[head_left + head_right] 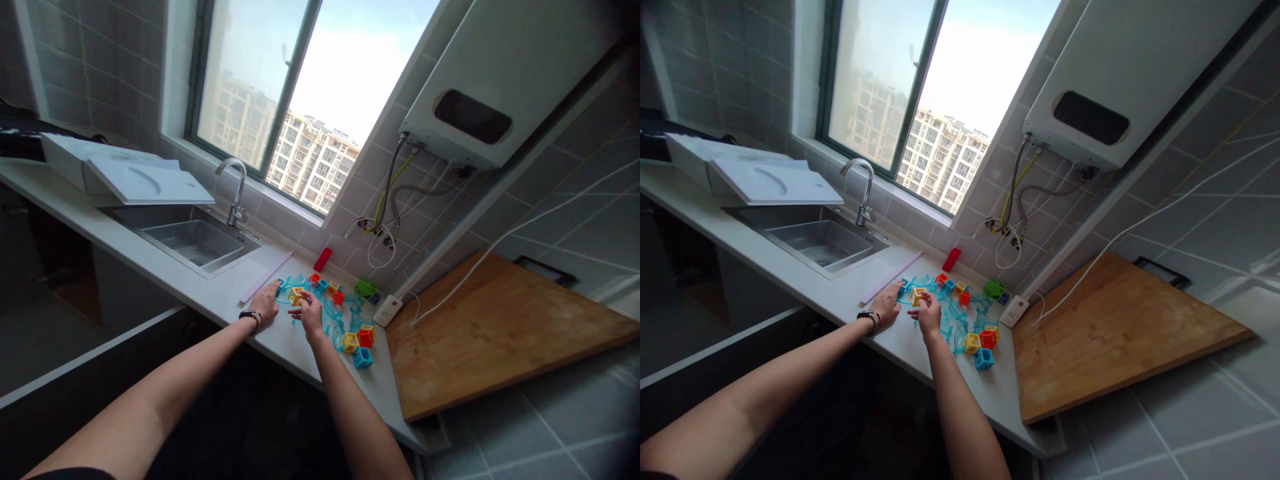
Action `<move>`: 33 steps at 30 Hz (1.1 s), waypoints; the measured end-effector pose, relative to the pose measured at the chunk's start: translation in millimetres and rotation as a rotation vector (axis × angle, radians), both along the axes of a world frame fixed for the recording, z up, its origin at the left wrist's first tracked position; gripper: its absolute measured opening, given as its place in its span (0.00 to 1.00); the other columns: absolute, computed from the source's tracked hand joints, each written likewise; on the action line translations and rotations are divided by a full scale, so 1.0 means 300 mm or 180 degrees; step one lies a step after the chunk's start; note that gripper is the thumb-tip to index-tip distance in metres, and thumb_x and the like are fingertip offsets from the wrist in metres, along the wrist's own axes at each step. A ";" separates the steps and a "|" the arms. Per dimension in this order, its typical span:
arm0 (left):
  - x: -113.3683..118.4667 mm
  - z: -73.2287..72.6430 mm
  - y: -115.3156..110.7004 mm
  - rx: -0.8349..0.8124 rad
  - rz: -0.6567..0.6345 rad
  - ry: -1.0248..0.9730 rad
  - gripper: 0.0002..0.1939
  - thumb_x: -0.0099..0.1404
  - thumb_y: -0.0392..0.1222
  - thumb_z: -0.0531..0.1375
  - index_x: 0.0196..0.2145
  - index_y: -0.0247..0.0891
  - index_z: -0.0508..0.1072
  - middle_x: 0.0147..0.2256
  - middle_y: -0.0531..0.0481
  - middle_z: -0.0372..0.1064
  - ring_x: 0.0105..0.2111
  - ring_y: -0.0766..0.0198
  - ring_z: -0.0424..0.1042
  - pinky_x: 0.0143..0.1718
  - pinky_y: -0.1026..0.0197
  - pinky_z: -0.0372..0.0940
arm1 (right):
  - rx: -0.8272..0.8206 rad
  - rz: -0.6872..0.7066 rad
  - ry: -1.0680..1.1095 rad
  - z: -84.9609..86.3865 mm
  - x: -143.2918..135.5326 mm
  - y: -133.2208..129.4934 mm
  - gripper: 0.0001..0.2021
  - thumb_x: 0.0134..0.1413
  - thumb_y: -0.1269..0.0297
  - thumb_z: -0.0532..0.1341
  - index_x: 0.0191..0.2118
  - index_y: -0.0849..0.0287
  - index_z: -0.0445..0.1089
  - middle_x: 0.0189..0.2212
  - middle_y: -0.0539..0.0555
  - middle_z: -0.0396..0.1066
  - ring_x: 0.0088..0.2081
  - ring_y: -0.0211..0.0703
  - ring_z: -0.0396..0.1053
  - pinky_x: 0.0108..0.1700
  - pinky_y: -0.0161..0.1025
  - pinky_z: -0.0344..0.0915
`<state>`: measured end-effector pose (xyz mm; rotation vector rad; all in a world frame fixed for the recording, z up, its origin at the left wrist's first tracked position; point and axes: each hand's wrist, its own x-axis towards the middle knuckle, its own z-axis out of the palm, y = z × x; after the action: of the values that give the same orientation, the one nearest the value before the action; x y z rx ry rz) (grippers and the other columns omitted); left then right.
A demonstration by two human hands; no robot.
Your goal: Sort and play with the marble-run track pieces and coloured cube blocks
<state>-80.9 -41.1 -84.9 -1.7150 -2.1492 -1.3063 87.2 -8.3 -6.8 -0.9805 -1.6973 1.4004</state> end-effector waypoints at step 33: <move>0.460 0.067 -0.107 0.0104 -0.1969 0.0735 0.19 0.64 0.34 0.58 0.53 0.40 0.73 0.56 0.43 0.72 0.64 0.50 0.63 0.64 0.48 0.63 | 0.0045 -0.0559 0.0845 -0.219 0.543 -0.123 0.29 0.52 0.50 0.68 0.56 0.62 0.69 0.30 0.53 0.78 0.30 0.45 0.76 0.37 0.41 0.74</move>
<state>57.0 -73.3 -64.7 -2.4873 -1.5152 -1.1517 250.0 -45.4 -72.7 -0.8704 -1.3910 1.3359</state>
